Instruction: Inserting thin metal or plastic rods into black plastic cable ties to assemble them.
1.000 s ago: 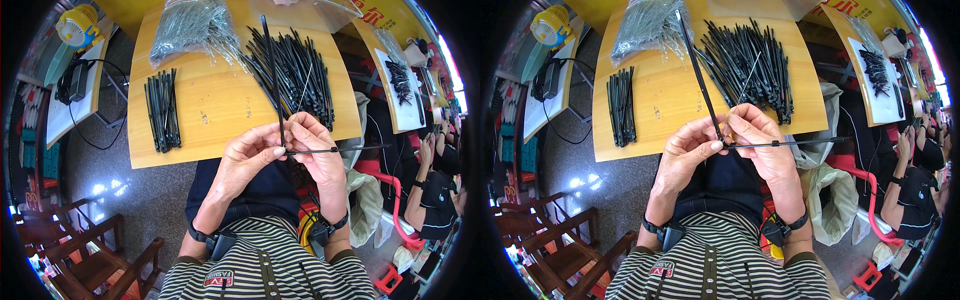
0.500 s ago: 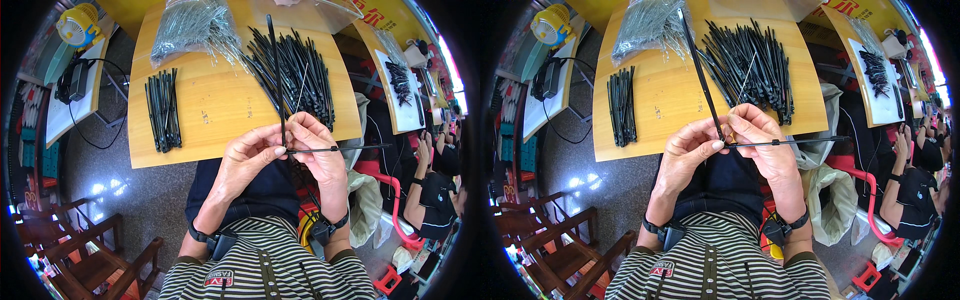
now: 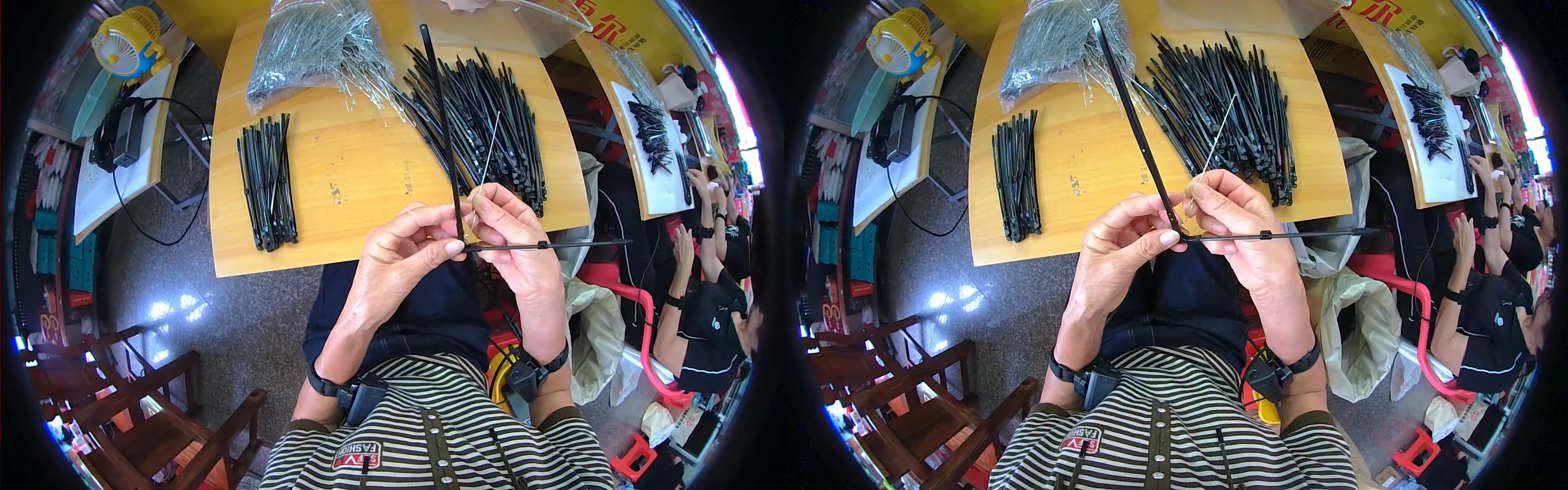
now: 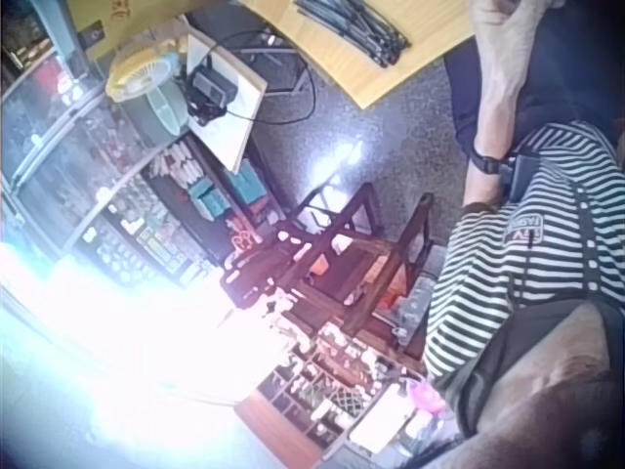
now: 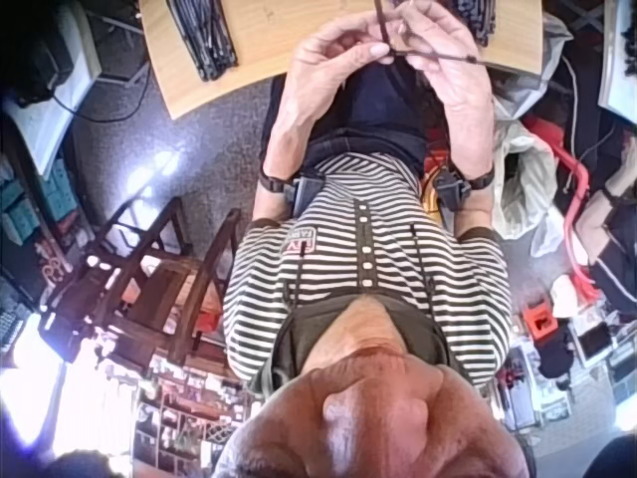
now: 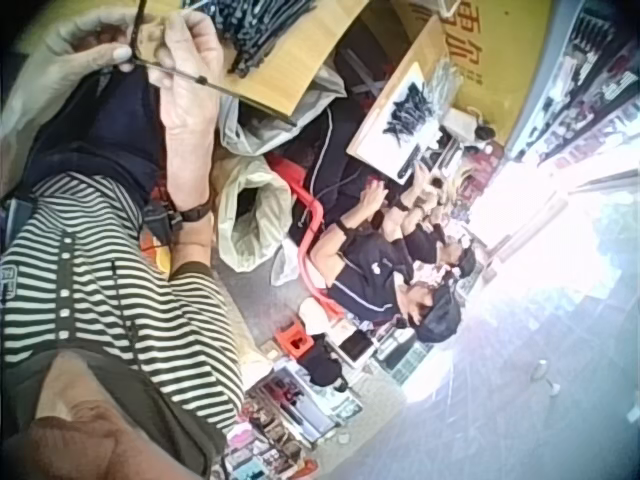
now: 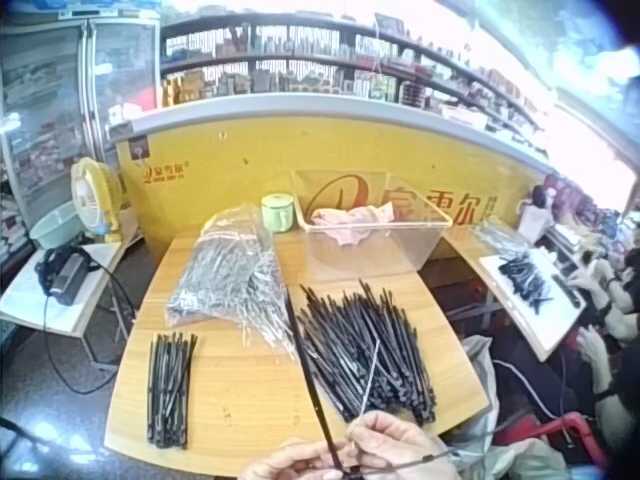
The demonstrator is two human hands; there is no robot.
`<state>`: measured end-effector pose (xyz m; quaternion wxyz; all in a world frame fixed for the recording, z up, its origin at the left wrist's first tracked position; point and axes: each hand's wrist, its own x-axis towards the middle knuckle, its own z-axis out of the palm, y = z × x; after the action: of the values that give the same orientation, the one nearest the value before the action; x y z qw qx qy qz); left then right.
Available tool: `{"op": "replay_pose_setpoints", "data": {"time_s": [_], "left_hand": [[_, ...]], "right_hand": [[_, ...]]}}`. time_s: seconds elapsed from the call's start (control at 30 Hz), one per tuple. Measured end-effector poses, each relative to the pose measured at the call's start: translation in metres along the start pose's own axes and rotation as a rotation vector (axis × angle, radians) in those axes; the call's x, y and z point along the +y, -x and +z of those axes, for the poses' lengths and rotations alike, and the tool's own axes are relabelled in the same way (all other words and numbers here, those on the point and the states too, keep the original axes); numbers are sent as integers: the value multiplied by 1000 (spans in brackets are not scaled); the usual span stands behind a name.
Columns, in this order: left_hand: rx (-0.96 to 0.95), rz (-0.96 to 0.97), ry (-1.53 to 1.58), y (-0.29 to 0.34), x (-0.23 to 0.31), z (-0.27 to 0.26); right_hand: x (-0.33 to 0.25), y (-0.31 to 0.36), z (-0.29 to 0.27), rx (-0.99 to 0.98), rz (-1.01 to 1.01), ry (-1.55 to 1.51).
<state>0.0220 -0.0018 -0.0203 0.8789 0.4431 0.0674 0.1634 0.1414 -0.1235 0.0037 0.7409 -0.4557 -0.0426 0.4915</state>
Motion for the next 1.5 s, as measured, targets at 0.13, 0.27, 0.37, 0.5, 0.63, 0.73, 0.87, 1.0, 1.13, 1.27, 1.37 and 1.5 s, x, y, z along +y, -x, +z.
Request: {"op": "replay_pose_setpoints", "data": {"time_s": [0.13, 0.27, 0.37, 0.5, 0.63, 0.73, 0.87, 1.0, 1.13, 1.27, 1.37, 1.5], "left_hand": [[-8, 20, 15, 0, 1, 1], [31, -12, 21, -1, 0, 0], [31, 6, 9, 0, 0, 0], [15, 41, -2, -1, -1, 0], [23, 27, 3, 0, -1, -1], [12, 20, -44, -1, 1, -1], [21, 23, -24, 0, -1, -2], [75, -22, -12, 2, -2, -3], [108, -32, -16, 1, 2, 1], [137, -74, 29, 1, 5, 1], [106, -121, 99, 3, 7, 3], [24, -174, 305, 3, 7, 4]], "right_hand": [[-2, 2, 3, 12, -9, 39], [-2, 2, 5, -23, 8, 23], [-1, 1, 6, -29, 14, 17], [1, 0, 6, -44, 6, -5], [2, 0, 5, -45, 13, -16], [2, 0, 6, -20, 43, -48], [1, 0, 9, 18, 40, -21], [5, 3, 12, 50, -138, 98], [7, 5, 15, 93, -281, 217], [1, 12, 14, 31, -131, 65], [-1, 15, 15, -25, -81, -44], [0, 14, 15, -121, -60, -121]]}}
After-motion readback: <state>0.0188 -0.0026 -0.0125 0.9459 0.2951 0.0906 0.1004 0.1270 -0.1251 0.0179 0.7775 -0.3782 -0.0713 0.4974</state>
